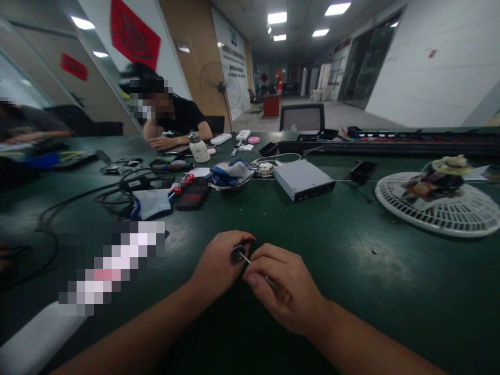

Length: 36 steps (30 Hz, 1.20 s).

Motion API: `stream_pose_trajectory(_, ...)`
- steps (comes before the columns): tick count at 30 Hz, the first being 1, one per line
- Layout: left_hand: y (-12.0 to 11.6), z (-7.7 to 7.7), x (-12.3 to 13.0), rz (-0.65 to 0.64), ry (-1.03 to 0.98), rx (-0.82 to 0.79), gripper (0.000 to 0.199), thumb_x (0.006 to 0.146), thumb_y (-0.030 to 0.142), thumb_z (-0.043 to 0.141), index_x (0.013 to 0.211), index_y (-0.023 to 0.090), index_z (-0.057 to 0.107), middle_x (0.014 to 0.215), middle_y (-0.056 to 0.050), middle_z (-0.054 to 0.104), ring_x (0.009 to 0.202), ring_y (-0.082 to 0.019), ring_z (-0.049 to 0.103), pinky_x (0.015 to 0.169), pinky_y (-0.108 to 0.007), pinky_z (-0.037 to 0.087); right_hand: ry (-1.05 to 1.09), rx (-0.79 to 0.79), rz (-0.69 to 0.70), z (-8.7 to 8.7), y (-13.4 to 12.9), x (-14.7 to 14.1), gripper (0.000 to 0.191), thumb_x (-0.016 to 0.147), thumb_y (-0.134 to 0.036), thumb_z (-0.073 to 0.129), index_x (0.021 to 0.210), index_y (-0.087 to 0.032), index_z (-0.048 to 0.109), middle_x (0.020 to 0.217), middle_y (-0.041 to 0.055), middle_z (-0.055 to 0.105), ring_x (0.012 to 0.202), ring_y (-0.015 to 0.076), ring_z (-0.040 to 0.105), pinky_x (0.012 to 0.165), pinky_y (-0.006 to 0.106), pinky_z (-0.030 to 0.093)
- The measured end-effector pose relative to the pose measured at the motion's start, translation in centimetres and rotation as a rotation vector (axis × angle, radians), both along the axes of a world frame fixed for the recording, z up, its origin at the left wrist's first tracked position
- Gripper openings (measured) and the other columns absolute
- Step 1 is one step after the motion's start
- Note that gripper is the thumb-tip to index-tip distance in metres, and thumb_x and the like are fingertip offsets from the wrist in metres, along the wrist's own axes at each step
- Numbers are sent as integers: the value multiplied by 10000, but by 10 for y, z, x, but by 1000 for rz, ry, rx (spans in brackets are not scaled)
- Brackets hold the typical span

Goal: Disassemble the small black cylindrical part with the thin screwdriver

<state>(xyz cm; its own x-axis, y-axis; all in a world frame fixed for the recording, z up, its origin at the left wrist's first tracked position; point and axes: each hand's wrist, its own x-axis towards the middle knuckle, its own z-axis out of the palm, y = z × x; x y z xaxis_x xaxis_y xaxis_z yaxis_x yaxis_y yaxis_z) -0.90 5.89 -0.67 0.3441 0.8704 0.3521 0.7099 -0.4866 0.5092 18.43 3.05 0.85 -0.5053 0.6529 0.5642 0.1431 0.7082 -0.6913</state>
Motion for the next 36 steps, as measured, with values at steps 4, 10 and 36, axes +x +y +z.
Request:
stream_pose_trajectory(4, 0, 1, 0, -15, 20, -11, 283, 856, 61, 552, 1060, 224, 661, 1057, -19, 719, 1023, -226, 636, 953, -436, 461, -24, -3, 24, 0, 0, 0, 209, 976, -194, 476, 876, -165, 657, 822, 50, 621, 739, 163, 585, 657, 306, 436)
stream_pose_trajectory(10, 0, 2, 0, 8, 18, -23, 348, 862, 31, 510, 1102, 242, 649, 1088, -2, 714, 1045, -207, 627, 948, -416, 414, -2, 27, -54, -5, 0, 1, 204, 974, -192, 468, 863, -175, 638, 820, 46, 611, 703, 155, 568, 622, 300, 412)
stream_pose_trajectory(36, -3, 4, 2, 100, 108, -51, 318, 735, 20, 493, 988, 210, 519, 973, -24, 610, 946, -228, 544, 832, -382, 314, -159, -190, -372, -10, 8, -4, 102, 954, -250, 568, 945, -244, 669, 818, 7, 682, 763, 196, 644, 690, 339, 487)
